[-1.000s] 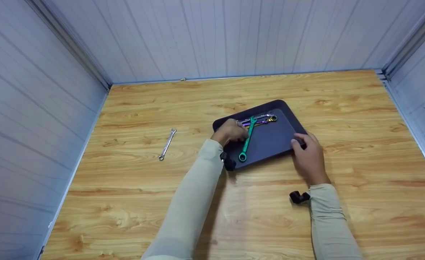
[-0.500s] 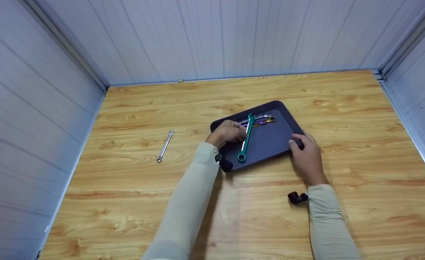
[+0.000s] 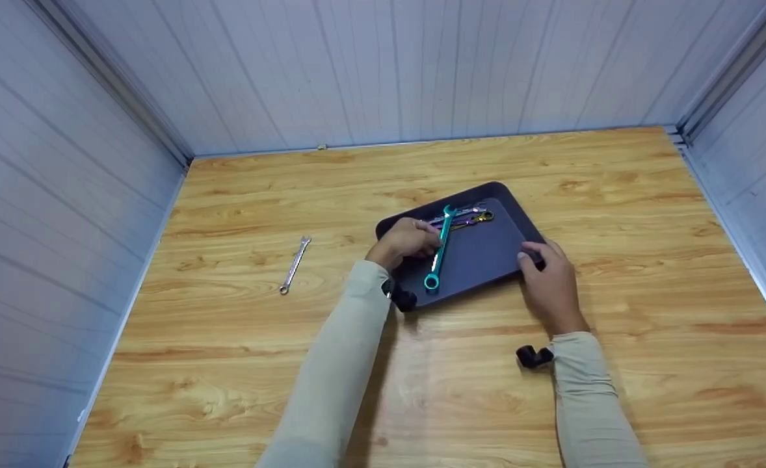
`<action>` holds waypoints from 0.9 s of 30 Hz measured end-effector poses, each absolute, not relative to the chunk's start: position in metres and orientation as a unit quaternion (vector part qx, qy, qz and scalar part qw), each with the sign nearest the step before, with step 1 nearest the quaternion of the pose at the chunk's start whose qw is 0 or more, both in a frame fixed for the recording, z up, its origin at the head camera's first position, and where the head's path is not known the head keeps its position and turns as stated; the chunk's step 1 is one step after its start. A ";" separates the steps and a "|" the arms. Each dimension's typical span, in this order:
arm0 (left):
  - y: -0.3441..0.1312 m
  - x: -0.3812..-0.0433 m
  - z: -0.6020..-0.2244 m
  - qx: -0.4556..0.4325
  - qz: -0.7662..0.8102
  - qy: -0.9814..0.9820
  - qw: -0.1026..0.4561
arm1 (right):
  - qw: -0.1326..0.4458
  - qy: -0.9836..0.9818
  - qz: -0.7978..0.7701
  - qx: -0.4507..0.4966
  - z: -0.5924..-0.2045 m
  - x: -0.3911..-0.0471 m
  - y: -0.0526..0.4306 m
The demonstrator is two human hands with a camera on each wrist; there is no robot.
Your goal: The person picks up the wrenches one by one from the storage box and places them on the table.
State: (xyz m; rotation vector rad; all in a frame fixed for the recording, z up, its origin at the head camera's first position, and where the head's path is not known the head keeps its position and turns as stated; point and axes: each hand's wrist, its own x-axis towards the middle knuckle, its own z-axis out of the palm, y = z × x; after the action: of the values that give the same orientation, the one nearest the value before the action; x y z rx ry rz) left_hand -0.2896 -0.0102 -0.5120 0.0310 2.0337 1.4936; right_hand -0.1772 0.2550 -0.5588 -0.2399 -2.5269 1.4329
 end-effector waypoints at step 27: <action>-0.013 -0.283 -0.506 -0.010 0.633 0.715 0.296 | 0.102 -0.862 0.488 -0.093 -0.557 -0.176 0.255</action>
State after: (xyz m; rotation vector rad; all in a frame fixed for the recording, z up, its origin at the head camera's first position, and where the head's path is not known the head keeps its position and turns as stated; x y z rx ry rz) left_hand -0.2830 -0.0127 -0.5062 -0.0256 1.9024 1.6843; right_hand -0.1761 0.2550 -0.5567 -0.2752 -2.5439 1.4422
